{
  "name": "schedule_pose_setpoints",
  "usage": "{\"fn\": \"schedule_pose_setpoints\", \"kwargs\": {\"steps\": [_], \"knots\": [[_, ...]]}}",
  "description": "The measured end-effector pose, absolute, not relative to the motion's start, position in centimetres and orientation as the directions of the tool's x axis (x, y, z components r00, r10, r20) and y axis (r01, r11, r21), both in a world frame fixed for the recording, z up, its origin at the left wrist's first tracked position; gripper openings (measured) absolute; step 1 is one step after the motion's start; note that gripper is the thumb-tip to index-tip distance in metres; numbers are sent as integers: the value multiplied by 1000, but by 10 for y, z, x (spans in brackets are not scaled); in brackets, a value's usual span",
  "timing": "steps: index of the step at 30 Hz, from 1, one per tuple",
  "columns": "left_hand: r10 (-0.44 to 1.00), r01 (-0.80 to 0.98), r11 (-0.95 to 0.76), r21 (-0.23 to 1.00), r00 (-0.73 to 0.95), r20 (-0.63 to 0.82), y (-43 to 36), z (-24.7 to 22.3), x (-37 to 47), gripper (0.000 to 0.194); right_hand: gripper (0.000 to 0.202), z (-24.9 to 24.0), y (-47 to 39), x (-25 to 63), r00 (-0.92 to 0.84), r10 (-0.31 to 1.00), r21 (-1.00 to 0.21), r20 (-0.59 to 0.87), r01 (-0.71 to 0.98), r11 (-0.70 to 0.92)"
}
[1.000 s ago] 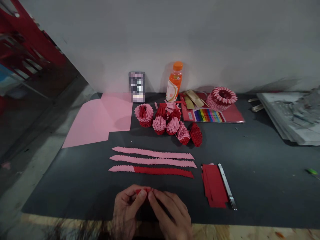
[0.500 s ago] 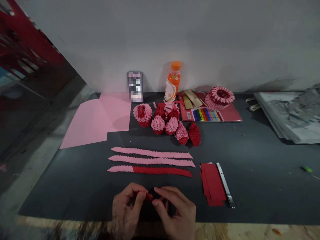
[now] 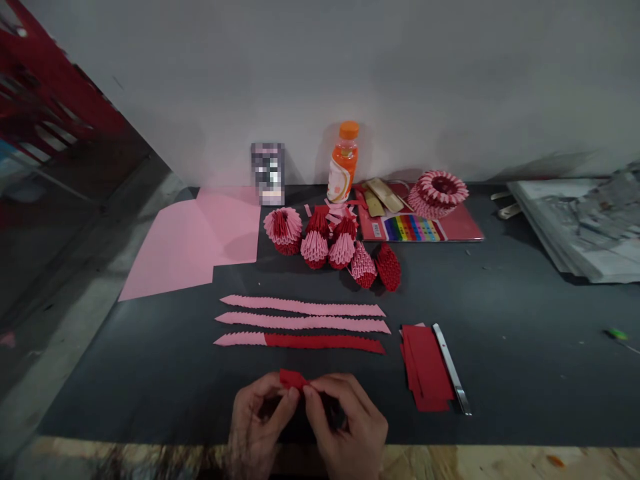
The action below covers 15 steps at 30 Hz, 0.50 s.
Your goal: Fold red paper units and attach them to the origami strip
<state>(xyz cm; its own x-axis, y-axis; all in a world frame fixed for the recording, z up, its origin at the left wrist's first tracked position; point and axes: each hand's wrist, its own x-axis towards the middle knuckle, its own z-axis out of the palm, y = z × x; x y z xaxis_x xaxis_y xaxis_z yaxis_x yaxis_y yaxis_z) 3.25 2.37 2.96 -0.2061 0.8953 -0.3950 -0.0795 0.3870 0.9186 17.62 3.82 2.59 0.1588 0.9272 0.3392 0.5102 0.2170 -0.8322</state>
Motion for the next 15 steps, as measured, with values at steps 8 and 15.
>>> {"fn": "schedule_pose_setpoints", "kwargs": {"steps": [8, 15], "knots": [[901, -45, 377, 925, -214, -378, 20, 27, 33, 43, 13, 16, 27, 174, 149, 928, -833, 341, 506, 225], [854, -238, 490, 839, -60, -516, 20, 20, 15, 49, 17, 28, 39, 182, -27, 873, -817, 486, 341, 465]]}}
